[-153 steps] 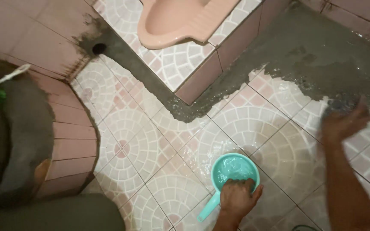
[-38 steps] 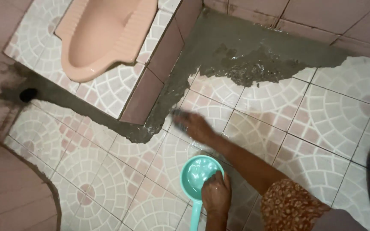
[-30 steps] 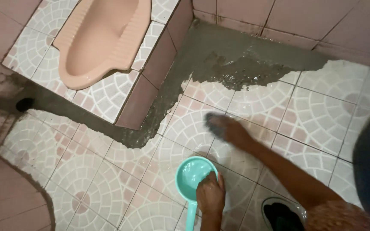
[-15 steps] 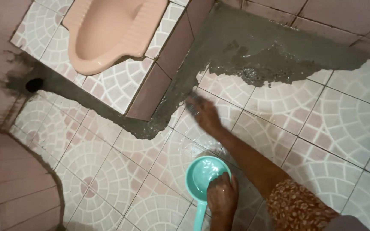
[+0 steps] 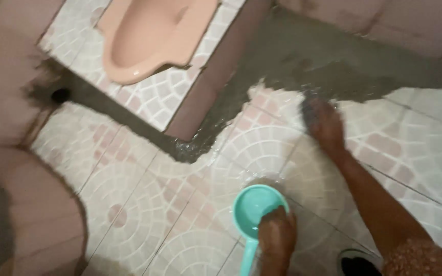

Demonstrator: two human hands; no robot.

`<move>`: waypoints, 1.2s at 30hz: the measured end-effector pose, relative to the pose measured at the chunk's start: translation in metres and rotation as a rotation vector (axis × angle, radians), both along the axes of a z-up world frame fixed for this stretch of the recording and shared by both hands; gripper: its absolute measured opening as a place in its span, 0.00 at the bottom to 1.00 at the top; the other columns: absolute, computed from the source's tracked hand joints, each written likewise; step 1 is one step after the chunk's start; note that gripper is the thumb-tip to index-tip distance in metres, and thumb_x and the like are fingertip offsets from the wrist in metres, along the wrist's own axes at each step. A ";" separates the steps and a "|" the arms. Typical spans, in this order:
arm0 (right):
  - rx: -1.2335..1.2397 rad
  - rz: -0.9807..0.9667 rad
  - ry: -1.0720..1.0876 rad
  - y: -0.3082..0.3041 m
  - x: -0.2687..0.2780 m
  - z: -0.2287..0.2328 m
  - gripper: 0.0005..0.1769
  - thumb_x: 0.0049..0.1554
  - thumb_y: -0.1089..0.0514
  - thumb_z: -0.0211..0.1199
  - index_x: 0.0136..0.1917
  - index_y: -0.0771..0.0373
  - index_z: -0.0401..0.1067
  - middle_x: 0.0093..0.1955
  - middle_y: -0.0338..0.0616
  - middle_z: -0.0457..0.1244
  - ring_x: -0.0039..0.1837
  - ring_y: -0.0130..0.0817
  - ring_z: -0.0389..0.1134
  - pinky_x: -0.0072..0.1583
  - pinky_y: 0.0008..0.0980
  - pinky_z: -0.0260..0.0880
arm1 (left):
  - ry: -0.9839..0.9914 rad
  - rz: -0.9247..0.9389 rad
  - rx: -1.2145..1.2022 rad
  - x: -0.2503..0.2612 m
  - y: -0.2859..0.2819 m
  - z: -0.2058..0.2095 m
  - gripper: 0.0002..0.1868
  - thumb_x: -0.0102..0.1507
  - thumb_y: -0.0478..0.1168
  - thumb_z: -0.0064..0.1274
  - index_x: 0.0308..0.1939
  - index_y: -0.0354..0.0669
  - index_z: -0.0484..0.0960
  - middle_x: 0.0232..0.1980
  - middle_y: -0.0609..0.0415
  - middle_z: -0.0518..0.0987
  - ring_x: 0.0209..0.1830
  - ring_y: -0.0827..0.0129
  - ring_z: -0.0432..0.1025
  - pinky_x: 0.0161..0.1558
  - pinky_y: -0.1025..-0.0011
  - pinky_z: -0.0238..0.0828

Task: The recorder is scrubbing the tiled floor of a bathroom using a steel wool pad and water from a dipper.

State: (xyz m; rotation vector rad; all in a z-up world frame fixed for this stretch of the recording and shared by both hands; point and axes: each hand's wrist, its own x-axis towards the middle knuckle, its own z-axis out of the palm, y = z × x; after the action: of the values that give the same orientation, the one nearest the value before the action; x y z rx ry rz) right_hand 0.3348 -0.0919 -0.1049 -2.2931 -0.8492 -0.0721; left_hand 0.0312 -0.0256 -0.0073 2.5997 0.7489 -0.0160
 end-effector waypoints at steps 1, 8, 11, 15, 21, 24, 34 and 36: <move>-0.123 -0.217 -0.099 0.012 0.006 -0.002 0.33 0.60 0.59 0.63 0.77 0.62 0.66 0.70 0.63 0.61 0.70 0.53 0.62 0.70 0.50 0.60 | -0.028 -0.018 -0.025 0.000 0.001 0.003 0.14 0.66 0.47 0.56 0.32 0.41 0.79 0.30 0.40 0.81 0.29 0.45 0.76 0.35 0.50 0.73; 1.070 -0.194 1.209 0.174 -0.036 -0.004 0.23 0.69 0.50 0.62 0.70 0.67 0.72 0.61 0.53 0.69 0.53 0.45 0.65 0.48 0.45 0.63 | -0.080 -0.073 -0.070 0.001 -0.002 0.008 0.15 0.68 0.45 0.55 0.31 0.40 0.76 0.30 0.42 0.79 0.31 0.47 0.74 0.37 0.52 0.71; 0.293 0.312 0.138 0.194 -0.096 0.019 0.32 0.58 0.58 0.69 0.74 0.50 0.65 0.66 0.61 0.63 0.65 0.56 0.65 0.62 0.50 0.69 | -0.060 -0.069 -0.059 0.001 -0.002 0.013 0.15 0.67 0.46 0.55 0.31 0.40 0.76 0.30 0.42 0.79 0.31 0.47 0.75 0.36 0.52 0.71; 0.304 0.504 0.100 0.140 -0.123 0.054 0.40 0.49 0.63 0.68 0.75 0.51 0.63 0.67 0.65 0.60 0.66 0.61 0.62 0.65 0.54 0.63 | -0.096 -0.075 -0.053 -0.003 -0.002 0.009 0.14 0.69 0.45 0.55 0.32 0.41 0.77 0.31 0.42 0.79 0.31 0.47 0.75 0.37 0.52 0.72; 0.274 0.406 0.064 0.013 -0.057 0.061 0.20 0.63 0.55 0.60 0.68 0.57 0.70 0.69 0.51 0.67 0.66 0.49 0.70 0.66 0.43 0.71 | -0.083 -0.059 -0.065 -0.001 -0.003 0.009 0.15 0.67 0.46 0.58 0.33 0.40 0.77 0.32 0.42 0.80 0.31 0.47 0.75 0.37 0.52 0.72; 0.052 -0.022 0.097 -0.013 -0.020 0.050 0.29 0.59 0.60 0.61 0.73 0.53 0.67 0.72 0.55 0.60 0.69 0.49 0.61 0.66 0.48 0.66 | -0.021 -0.078 -0.070 -0.001 0.000 0.004 0.13 0.65 0.44 0.59 0.34 0.39 0.76 0.32 0.43 0.80 0.33 0.47 0.76 0.38 0.52 0.72; 0.244 0.221 0.225 0.178 -0.073 0.028 0.23 0.58 0.63 0.62 0.67 0.53 0.70 0.61 0.54 0.66 0.59 0.51 0.69 0.60 0.45 0.71 | -0.044 -0.097 -0.055 -0.003 -0.001 0.001 0.10 0.62 0.40 0.61 0.34 0.40 0.76 0.33 0.42 0.80 0.34 0.47 0.76 0.40 0.53 0.73; 0.280 0.316 0.216 0.172 -0.109 0.047 0.22 0.58 0.63 0.62 0.66 0.53 0.71 0.59 0.53 0.67 0.58 0.51 0.70 0.58 0.44 0.72 | -0.075 -0.109 -0.051 -0.003 0.001 0.005 0.10 0.61 0.40 0.61 0.34 0.40 0.76 0.33 0.42 0.80 0.35 0.47 0.76 0.40 0.52 0.73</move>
State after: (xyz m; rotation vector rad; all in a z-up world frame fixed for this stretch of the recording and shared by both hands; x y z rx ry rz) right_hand 0.2259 0.0804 -0.0583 -1.8467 -1.0069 0.1824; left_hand 0.0285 -0.0250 -0.0018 2.5738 0.5719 0.0293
